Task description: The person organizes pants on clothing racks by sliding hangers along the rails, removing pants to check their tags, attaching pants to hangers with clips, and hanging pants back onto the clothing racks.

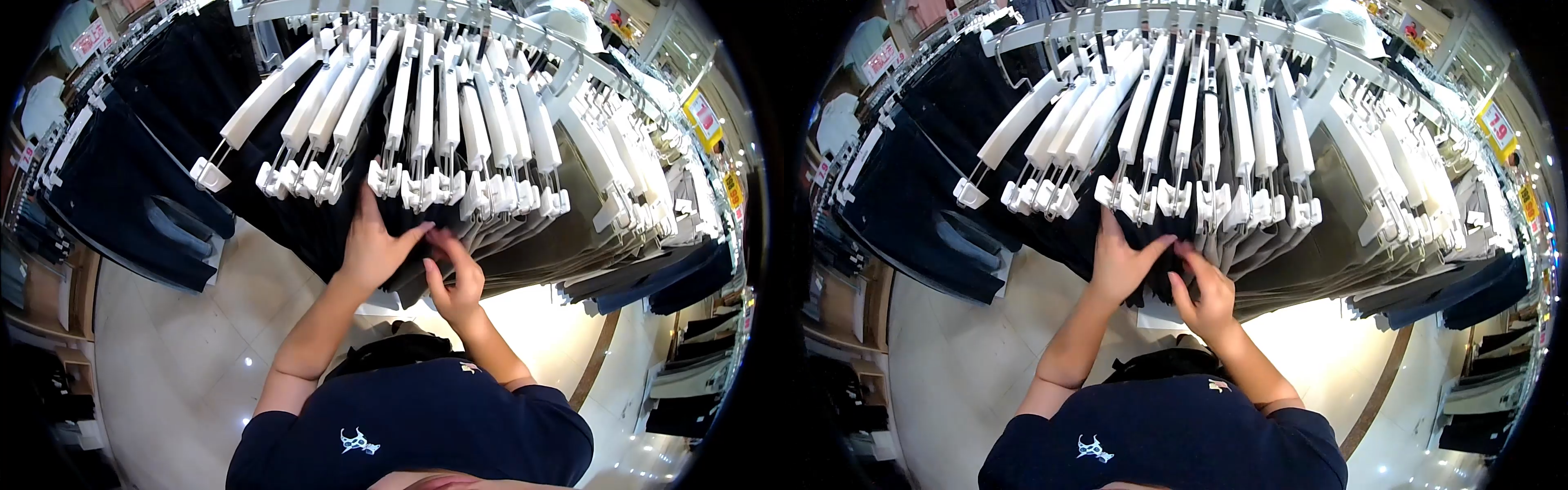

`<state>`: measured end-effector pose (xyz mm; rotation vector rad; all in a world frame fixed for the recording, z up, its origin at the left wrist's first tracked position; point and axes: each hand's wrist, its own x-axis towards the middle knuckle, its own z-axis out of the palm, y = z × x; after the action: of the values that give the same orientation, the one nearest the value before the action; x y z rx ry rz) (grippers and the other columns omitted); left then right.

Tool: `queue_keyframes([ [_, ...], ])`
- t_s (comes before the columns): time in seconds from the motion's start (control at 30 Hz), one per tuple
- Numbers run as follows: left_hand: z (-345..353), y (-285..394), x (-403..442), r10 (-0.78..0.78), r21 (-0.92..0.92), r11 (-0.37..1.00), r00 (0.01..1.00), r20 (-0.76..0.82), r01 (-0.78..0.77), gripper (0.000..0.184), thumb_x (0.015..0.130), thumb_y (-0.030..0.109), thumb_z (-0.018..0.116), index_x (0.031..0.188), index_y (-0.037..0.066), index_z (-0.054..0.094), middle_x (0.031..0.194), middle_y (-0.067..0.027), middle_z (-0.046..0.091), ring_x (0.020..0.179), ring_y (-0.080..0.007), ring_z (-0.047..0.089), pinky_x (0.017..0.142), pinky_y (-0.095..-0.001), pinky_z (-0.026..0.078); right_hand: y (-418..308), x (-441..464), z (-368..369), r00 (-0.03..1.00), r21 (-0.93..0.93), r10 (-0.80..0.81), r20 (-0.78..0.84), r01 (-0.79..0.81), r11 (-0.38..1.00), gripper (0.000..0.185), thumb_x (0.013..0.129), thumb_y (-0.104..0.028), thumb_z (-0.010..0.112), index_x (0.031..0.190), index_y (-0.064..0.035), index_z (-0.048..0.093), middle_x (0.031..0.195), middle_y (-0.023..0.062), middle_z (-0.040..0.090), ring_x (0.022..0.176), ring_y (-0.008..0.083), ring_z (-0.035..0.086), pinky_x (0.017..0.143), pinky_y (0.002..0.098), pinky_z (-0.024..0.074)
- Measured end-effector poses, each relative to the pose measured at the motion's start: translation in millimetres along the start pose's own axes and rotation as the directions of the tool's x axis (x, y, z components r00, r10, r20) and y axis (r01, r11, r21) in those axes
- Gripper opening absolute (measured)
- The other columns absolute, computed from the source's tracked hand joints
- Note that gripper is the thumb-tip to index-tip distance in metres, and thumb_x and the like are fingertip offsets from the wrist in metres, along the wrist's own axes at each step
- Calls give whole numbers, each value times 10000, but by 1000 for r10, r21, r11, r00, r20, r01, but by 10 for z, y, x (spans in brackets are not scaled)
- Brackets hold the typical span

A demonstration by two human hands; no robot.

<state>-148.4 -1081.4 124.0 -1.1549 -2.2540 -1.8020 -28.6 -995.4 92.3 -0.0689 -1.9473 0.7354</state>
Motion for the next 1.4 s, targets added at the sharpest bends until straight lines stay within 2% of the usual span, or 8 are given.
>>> queue_keyframes([
  [0.1, -10, -30, 61, 113, 5, 994, 993, -14, -113, 658, 657, 119, 766, 1171, -75, 404, 1000, -224, 600, 924, -351, 598, 793, -370, 464, -76, 10, 76, 984, -62, 118, 137, -110, 992, 707, 743, -39, 669, 1291, 130, 256, 1171, 270, 491, 1078, 343, 525, 912, 372, 415],
  [0.27, -75, -159, 71, 58, -66, 996, 998, -2, -58, 710, 698, 114, 718, 1286, 9, 335, 957, -234, 612, 884, -413, 583, 712, -400, 483, -63, 133, 93, 989, -308, 107, -106, -135, 942, 615, 726, -169, 713, 1210, 73, 421, 999, 206, 573, 844, 347, 580, 735, 358, 469],
  [0.3, -76, -109, 55, -4, -75, 997, 999, -46, 1, 467, 711, -12, 695, 1111, -64, 460, 949, -166, 635, 854, -215, 623, 760, -308, 473, -70, 170, 82, 987, -426, 107, -121, -149, 892, 588, 726, -177, 711, 1201, 47, 447, 979, 196, 575, 812, 343, 577, 707, 359, 469],
  [0.4, -124, -53, 68, 26, -56, 998, 997, -74, -30, 478, 715, -5, 698, 1126, -56, 460, 951, -150, 635, 834, -199, 614, 763, -303, 471, 47, 184, 71, 994, -513, 18, -107, -70, 856, 494, 737, -169, 691, 1166, -11, 504, 986, 175, 576, 806, 334, 573, 662, 374, 465],
  [0.77, -245, 21, 44, -48, -163, 987, 976, -212, 14, 549, 703, -1, 680, 1203, -21, 455, 1001, -193, 625, 940, -306, 617, 795, -324, 473, 426, 40, -427, 998, -514, -70, 4, 62, 855, 136, 712, -21, 664, 843, -27, 625, 594, 91, 562, 481, 230, 555, 460, 299, 429],
  [1.27, -469, -300, -223, -103, 599, 790, 992, -78, 130, 484, 745, 469, 596, 677, -9, 628, 541, -157, 583, 512, -303, 596, 489, -378, 471, 406, 45, -511, 988, -480, -154, 6, 138, 867, 119, 717, 67, 630, 823, 19, 606, 563, 99, 511, 423, 206, 488, 422, 270, 368],
  [1.33, -358, -488, -268, -671, 13, 696, 643, 369, 718, 617, 849, 540, 436, 670, -16, 634, 563, -141, 608, 484, -238, 601, 504, -340, 486, 404, 40, -514, 983, -478, -183, -1, 161, 864, 127, 704, 78, 632, 817, 25, 606, 536, 89, 488, 413, 210, 480, 410, 283, 361],
  [1.4, -276, -509, -307, -392, -293, 564, 563, 727, 772, 726, 912, 570, 234, 894, -38, 631, 802, -159, 656, 672, -230, 648, 635, -319, 513, 394, 38, -522, 989, -471, -147, 16, 137, 872, 119, 705, 78, 632, 808, 25, 603, 538, 93, 495, 411, 213, 481, 412, 281, 364],
])
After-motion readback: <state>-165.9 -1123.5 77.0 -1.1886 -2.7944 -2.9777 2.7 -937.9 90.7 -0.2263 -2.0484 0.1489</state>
